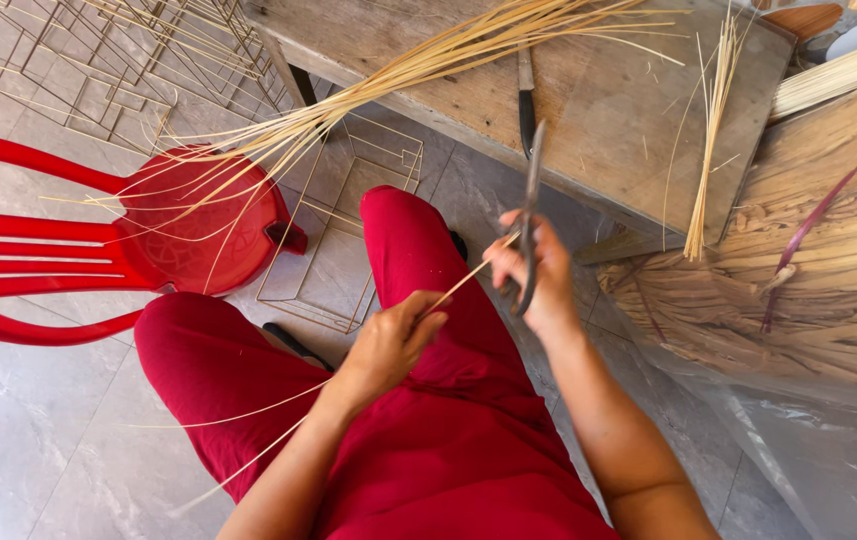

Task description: The person assembles a rectangular bamboo frame, then cuts and aligns thin bamboo strips. They insert the strips into the frame and begin weaving them to form the sides of a basket.

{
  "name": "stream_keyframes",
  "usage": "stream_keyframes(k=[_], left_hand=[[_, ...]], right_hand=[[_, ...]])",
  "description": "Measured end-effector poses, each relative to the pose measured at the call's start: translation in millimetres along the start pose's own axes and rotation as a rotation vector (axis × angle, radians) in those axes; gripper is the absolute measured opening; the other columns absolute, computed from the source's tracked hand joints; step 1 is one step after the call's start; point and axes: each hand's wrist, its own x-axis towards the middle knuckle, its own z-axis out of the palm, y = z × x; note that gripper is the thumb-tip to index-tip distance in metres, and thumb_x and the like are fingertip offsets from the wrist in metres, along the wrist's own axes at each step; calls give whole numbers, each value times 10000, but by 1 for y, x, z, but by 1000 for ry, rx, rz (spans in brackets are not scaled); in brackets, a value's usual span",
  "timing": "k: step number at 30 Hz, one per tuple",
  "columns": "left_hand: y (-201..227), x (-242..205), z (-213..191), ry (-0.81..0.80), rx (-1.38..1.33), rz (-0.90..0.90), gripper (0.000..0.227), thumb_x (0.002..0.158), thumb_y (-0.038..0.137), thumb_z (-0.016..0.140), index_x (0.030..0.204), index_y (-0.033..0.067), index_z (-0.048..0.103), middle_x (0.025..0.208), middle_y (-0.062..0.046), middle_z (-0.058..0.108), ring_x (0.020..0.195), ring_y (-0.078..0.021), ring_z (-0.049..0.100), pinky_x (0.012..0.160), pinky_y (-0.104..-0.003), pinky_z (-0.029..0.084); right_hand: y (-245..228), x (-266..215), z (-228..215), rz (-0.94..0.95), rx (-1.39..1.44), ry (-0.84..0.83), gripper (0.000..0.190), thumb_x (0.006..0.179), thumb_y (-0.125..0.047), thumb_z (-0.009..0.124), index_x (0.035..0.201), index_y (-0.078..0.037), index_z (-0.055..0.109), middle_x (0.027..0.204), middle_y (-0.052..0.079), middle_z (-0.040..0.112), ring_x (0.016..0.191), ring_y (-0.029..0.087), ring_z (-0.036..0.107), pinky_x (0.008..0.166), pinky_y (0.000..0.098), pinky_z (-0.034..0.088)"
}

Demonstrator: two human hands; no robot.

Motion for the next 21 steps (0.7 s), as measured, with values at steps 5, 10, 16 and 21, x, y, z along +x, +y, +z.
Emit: stream_keyframes(k=[5, 10, 16, 21], left_hand=[[-43, -28, -40, -71, -38, -160, 222, 1018, 212, 572, 1125, 90, 725, 639, -64, 643, 576, -136, 620, 569, -309, 520], [-79, -52, -69, 118, -298, -191, 259, 1068, 202, 532, 1122, 66, 747, 617, 35, 474, 580, -49, 434, 531, -223, 375], [-71, -58, -89, 298, -640, -303, 295, 1062, 215, 499, 1206, 63, 707, 683, 54, 547, 542, -24, 364, 489, -193, 292], [-52, -49, -87, 294, -692, -260, 307, 1064, 237, 482, 1257, 91, 671, 692, 42, 587, 529, -23, 404, 481, -185, 315]], right_hand=[[-21, 74, -69, 103, -121, 110, 392, 888, -36, 744, 1251, -49, 595, 850, 102, 705, 654, 148, 652, 573, 277, 545], [9, 144, -166, -30, -946, 316, 471, 854, -175, 879, 1263, -40, 687, 1014, 145, 753, 865, 252, 702, 737, 358, 563], [16, 182, -199, -77, -1514, 378, 596, 821, -204, 833, 1350, -35, 617, 1149, 245, 694, 1088, 434, 649, 939, 499, 499], [11, 189, -185, -12, -1682, 340, 610, 887, -218, 797, 1427, -42, 573, 1260, 264, 612, 1158, 451, 599, 954, 522, 482]])
